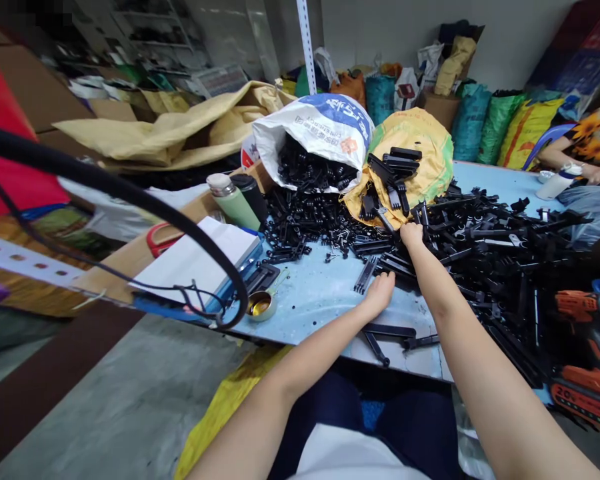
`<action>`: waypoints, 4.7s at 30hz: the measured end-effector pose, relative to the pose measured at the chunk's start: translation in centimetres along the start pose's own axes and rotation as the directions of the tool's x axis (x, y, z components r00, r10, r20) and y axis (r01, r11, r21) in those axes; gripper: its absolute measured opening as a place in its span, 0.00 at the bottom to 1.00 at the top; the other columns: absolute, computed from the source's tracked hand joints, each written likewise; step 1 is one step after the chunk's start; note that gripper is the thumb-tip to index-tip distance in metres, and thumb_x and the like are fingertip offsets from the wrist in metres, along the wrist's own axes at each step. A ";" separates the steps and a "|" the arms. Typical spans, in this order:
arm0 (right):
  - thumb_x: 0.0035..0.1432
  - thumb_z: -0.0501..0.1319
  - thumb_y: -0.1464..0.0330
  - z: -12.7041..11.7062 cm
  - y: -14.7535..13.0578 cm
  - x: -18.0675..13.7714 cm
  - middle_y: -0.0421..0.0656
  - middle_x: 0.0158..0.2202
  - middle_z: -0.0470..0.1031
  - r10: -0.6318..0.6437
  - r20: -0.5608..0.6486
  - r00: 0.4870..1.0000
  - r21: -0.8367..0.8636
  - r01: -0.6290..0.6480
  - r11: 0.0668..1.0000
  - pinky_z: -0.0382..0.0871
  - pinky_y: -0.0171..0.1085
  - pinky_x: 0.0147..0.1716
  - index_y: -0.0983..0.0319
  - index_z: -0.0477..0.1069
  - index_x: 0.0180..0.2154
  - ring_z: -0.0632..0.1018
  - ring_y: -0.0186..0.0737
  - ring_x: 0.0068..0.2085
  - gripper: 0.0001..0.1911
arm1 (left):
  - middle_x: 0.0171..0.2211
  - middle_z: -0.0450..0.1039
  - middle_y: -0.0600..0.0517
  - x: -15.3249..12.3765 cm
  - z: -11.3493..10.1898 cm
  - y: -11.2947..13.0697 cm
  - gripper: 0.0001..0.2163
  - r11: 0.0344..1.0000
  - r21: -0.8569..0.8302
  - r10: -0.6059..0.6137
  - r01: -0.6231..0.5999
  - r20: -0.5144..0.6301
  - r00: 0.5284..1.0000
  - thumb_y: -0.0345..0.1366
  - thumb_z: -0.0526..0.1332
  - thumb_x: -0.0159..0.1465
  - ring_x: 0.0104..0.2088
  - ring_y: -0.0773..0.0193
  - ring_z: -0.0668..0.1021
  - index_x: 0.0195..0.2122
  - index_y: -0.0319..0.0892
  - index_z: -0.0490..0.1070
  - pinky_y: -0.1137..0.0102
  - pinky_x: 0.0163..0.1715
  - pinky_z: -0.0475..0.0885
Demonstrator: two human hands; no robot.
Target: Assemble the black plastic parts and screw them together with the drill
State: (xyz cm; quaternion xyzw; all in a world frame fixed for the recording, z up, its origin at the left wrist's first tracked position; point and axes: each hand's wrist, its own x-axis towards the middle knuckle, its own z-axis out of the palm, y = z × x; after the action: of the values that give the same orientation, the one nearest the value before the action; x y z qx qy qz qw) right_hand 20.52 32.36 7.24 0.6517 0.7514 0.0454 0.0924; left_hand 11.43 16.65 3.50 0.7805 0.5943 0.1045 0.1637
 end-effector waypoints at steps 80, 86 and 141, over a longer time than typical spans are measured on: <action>0.66 0.41 0.59 -1.2 1.2 -32.2 0.38 0.14 0.60 -0.532 -0.615 0.582 0.732 0.673 -0.110 0.55 0.32 0.19 0.61 0.59 0.20 0.63 0.31 0.18 0.25 | 0.14 0.62 0.54 -17.5 -5.0 1.6 0.27 0.528 -0.408 0.572 -0.745 -0.478 0.667 0.42 0.33 0.69 0.16 0.71 0.66 0.20 0.40 0.62 0.75 0.18 0.61; 0.66 0.33 0.60 2.6 0.3 -31.4 0.39 0.14 0.61 -0.412 -0.508 0.756 0.786 0.603 0.138 0.56 0.32 0.20 0.60 0.57 0.18 0.64 0.31 0.17 0.29 | 0.17 0.69 0.50 -16.7 -4.3 -0.2 0.27 0.770 -0.319 0.517 -0.553 -0.195 0.833 0.39 0.36 0.69 0.19 0.68 0.72 0.22 0.39 0.69 0.74 0.22 0.65; 0.58 0.52 0.72 6.8 -1.3 -13.9 0.56 0.54 0.66 -0.417 -0.340 0.843 0.083 0.468 0.880 0.51 0.53 0.57 0.67 0.69 0.39 0.64 0.49 0.56 0.10 | 0.38 0.71 0.43 -10.1 1.6 -2.7 0.24 0.768 0.369 0.527 -0.524 0.101 0.844 0.45 0.58 0.61 0.38 0.56 0.74 0.56 0.42 0.60 0.67 0.34 0.64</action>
State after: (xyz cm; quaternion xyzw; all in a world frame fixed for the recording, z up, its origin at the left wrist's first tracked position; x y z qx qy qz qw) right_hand 22.46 18.05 1.44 0.4499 0.8878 0.0640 -0.0730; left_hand 6.89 7.36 1.29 0.9313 0.3616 0.0318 -0.0299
